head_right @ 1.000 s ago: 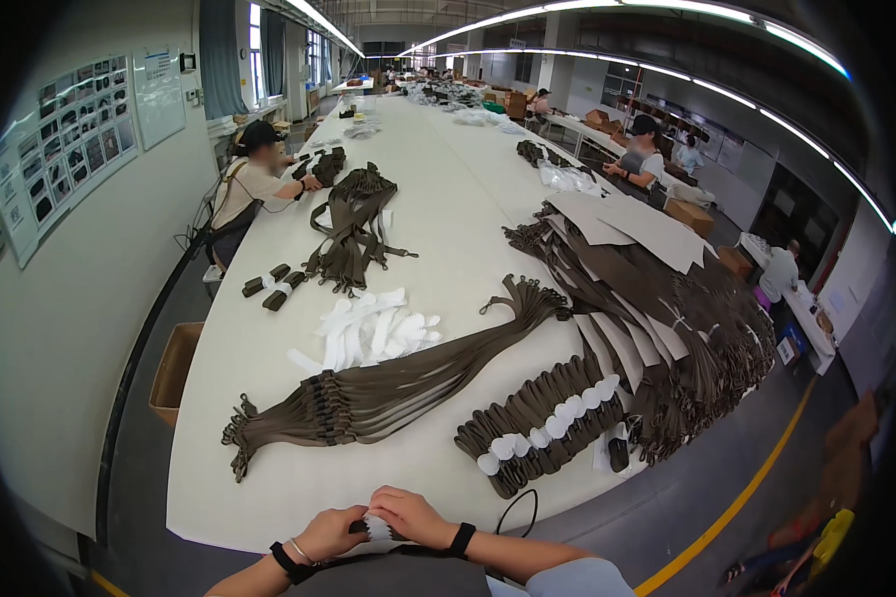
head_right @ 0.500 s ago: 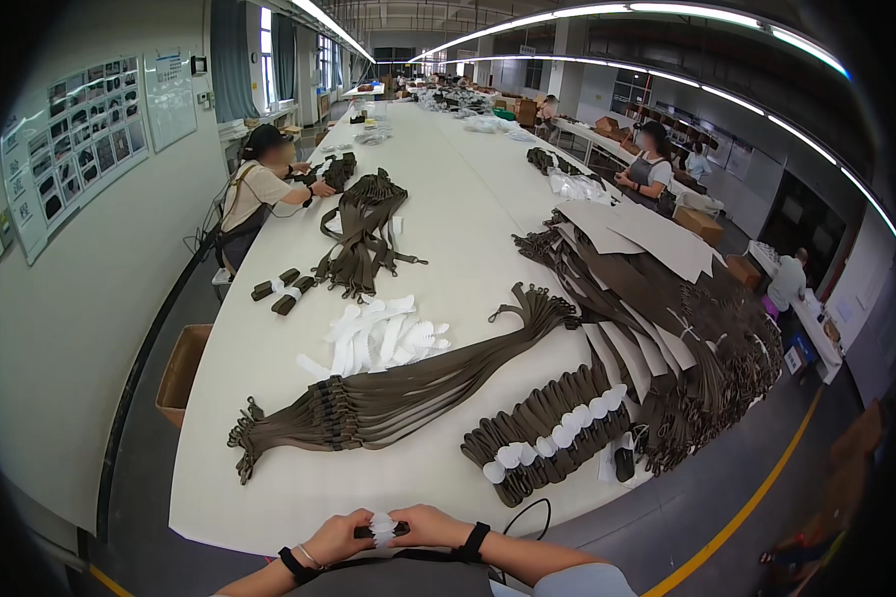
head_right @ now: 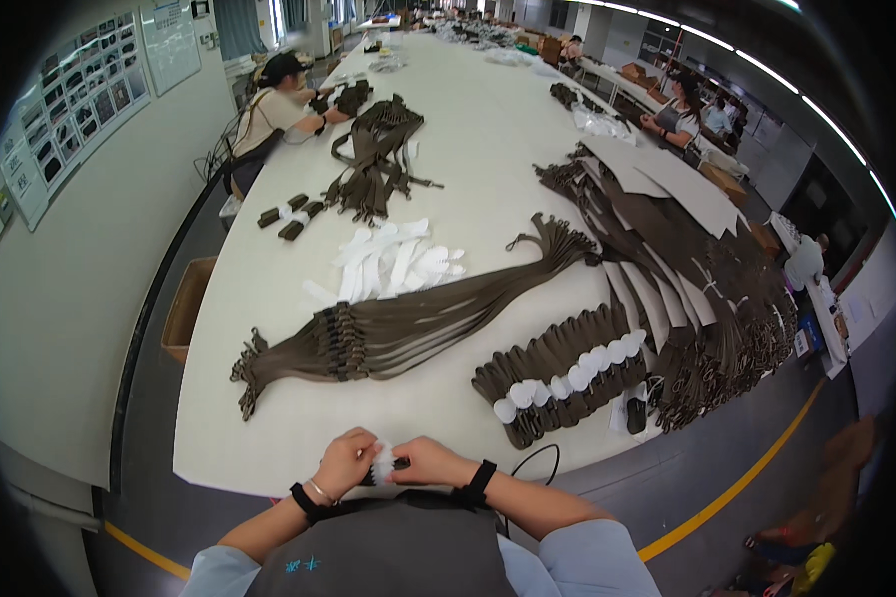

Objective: The person folds olive-green fabric straps and inserts white foam padding into the buckled ends. They repeat this process for multiple straps, stacking the finished items on the table.

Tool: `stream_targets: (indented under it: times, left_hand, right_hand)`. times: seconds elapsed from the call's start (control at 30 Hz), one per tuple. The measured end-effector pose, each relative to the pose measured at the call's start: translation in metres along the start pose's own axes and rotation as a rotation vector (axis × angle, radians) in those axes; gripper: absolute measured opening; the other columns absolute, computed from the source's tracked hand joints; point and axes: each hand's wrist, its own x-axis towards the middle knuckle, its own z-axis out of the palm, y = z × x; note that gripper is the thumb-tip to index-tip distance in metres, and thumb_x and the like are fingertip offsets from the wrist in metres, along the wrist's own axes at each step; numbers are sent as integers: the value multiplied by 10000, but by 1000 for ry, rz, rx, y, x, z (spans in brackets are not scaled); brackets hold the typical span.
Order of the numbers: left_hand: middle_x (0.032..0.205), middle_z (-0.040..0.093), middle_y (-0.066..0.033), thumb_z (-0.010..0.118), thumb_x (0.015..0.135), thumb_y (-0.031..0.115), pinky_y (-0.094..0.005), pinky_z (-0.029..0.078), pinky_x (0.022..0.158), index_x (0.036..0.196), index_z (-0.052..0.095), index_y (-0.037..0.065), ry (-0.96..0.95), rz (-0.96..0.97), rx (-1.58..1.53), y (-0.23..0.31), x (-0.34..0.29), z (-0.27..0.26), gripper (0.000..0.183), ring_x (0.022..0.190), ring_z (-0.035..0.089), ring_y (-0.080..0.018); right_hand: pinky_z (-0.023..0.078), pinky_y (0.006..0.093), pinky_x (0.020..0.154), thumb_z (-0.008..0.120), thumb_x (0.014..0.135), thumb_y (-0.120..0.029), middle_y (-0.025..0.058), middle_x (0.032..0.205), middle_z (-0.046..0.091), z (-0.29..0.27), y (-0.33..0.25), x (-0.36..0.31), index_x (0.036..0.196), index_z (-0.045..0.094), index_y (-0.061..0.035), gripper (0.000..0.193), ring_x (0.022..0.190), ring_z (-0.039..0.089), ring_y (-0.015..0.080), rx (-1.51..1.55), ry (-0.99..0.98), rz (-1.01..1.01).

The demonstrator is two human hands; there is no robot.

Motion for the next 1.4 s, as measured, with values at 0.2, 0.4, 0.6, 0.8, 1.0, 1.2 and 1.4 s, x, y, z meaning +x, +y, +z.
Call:
stream_targets:
  times: [0.2, 0.4, 0.6, 0.8, 1.0, 1.2, 1.4]
  left_hand:
    - [773, 662, -135, 660, 896, 140, -404, 499, 619, 838, 684, 25, 69, 92, 82, 16, -5, -3, 130, 709, 641, -341]
    - [734, 657, -141, 646, 937, 174, -322, 476, 592, 910, 693, -23, -42, -307, -342, -2, -1, 2, 205, 599, 584, -209]
    - [758, 668, -134, 632, 951, 148, -300, 477, 614, 929, 689, -41, 72, -143, -265, 2, -12, 4, 198, 621, 572, -189]
    - [837, 668, -88, 667, 910, 131, -278, 461, 666, 999, 683, 4, -287, -95, -268, 2, -1, -8, 156, 717, 578, -157]
    - [754, 659, -76, 651, 899, 47, -272, 470, 645, 886, 711, -22, -104, -156, -376, 0, 2, 3, 92, 687, 593, -133]
    - [846, 669, -69, 624, 932, 59, -263, 481, 731, 892, 717, -10, -261, -37, -565, 7, 10, -11, 123, 794, 605, -131]
    - [858, 671, -107, 621, 922, 33, -290, 489, 721, 933, 702, -2, -182, 75, -407, 17, 29, -4, 89, 783, 627, -209]
  right_hand:
    - [448, 361, 579, 777, 787, -338, 137, 630, 591, -13, -19, -2, 831, 662, -2, 358, 552, 534, 243, 71, -49, 21]
    - [434, 330, 564, 770, 796, -320, 111, 600, 575, -18, -26, -1, 822, 666, -7, 330, 534, 495, 192, 103, -57, 148]
    - [449, 347, 587, 762, 799, -310, 132, 627, 583, -13, -25, -4, 875, 682, -20, 310, 543, 505, 235, 116, -42, 32]
    - [462, 395, 609, 766, 775, -310, 178, 670, 615, -4, -18, -14, 941, 698, -18, 342, 588, 566, 326, 83, 12, 2]
    - [466, 388, 628, 737, 829, -307, 170, 721, 631, -2, -6, -15, 1021, 697, -69, 308, 604, 554, 320, 19, 46, -33]
    - [471, 402, 636, 721, 833, -312, 171, 721, 632, -9, -14, -24, 1045, 699, -72, 321, 630, 587, 319, 69, 65, -49]
    - [504, 413, 692, 732, 835, -292, 187, 860, 671, -10, -6, -31, 1093, 683, -58, 352, 770, 631, 374, -183, 278, -106]
